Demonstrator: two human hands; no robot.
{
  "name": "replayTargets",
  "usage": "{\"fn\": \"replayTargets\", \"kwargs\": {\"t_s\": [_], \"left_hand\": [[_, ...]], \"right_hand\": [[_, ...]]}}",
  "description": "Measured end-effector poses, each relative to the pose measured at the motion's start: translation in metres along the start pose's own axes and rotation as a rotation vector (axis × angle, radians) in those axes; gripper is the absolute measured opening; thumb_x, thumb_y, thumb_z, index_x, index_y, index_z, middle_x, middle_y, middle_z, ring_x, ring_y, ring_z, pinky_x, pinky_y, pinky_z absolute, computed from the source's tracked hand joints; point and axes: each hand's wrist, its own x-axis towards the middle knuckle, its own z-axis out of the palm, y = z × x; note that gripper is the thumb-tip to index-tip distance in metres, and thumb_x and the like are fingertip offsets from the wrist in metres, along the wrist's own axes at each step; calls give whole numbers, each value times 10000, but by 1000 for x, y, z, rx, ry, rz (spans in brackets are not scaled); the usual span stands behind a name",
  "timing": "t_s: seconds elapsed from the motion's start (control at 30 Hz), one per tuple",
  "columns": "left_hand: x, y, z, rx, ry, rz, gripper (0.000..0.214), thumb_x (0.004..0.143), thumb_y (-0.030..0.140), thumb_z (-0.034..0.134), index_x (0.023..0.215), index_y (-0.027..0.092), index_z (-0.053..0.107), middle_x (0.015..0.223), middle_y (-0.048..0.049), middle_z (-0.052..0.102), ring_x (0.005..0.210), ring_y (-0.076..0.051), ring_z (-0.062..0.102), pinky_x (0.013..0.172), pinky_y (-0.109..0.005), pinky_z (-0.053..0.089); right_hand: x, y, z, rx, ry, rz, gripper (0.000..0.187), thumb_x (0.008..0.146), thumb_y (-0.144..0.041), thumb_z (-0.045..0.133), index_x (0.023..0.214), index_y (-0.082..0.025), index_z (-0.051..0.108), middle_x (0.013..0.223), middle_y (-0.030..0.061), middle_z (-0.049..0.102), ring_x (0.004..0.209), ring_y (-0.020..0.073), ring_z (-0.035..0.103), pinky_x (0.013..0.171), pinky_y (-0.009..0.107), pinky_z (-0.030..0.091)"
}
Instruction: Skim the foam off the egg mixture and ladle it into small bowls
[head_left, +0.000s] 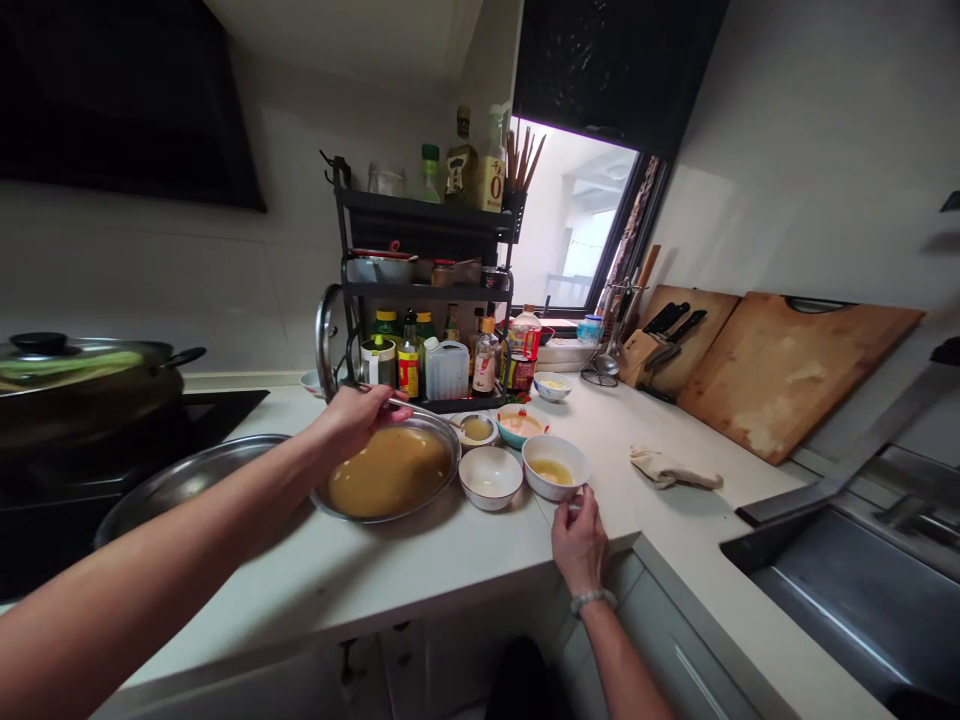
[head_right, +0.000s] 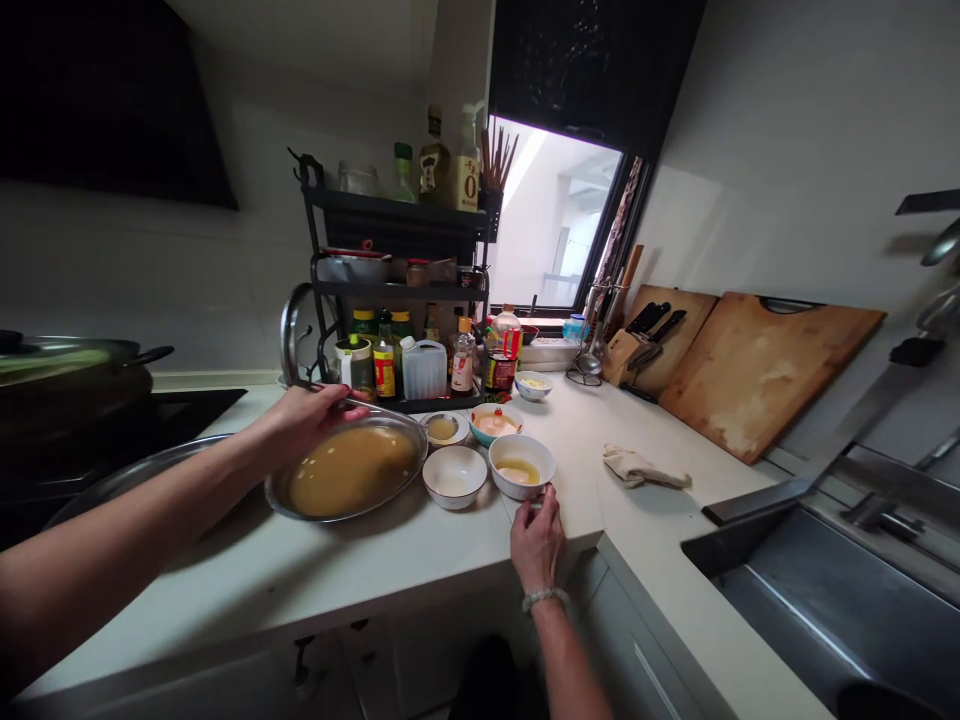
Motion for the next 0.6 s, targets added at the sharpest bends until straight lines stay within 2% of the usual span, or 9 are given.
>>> {"fn": "replayTargets", "kwargs": {"t_s": [0.1, 0.2, 0.3, 0.4, 0.47, 0.6], "left_hand": [[-1, -5, 29, 29, -74, -26, 263, 822, 2, 472, 613, 71, 616, 559, -80, 649, 441, -98, 629, 485, -149, 549], [-1, -15, 57, 32, -128, -18, 214, 773, -3, 512, 600, 71, 613, 534, -79, 644, 430, -101, 617, 472, -157, 542], [-3, -31, 82, 67, -179, 19, 186, 748, 22, 525, 593, 87, 602, 498, -55, 630, 409, -107, 603, 460, -178, 532], [-6, -54, 97, 173, -268, 98, 193, 794, 87, 487, 641, 111, 603, 477, -38, 624, 399, -124, 601, 461, -215, 526], [-10, -69, 100, 276, -376, 197, 192, 830, 151, 474, 701, 128, 614, 497, -34, 635, 431, -142, 623, 476, -235, 525], [-20, -86, 91, 568, -599, 607, 189, 858, 265, 508, 837, 162, 664, 611, -29, 678, 522, -131, 645, 542, -221, 504]], "right_hand": [[-1, 0, 2, 2, 14, -5, 524, 853, -342, 404, 1257, -26, 509, 928, 189, 677, 781, 284, 648, 679, 372, 481], [-1, 1, 3, -11, 33, -7, 520, 852, -337, 402, 1249, -22, 519, 957, 203, 673, 808, 294, 650, 690, 379, 485], [-1, 1, 4, -14, 39, -14, 510, 852, -326, 406, 1253, -32, 520, 996, 208, 667, 837, 294, 651, 700, 377, 489], [-2, 0, 3, 1, 27, -14, 516, 857, -324, 401, 1265, -25, 504, 981, 204, 669, 835, 291, 652, 703, 377, 494], [-2, 0, 3, 5, 18, -13, 518, 861, -322, 399, 1271, -20, 495, 968, 202, 668, 842, 294, 651, 707, 382, 495], [-2, 0, 3, -7, 19, -15, 512, 866, -321, 396, 1268, -21, 497, 996, 214, 660, 861, 301, 647, 717, 391, 492]]}}
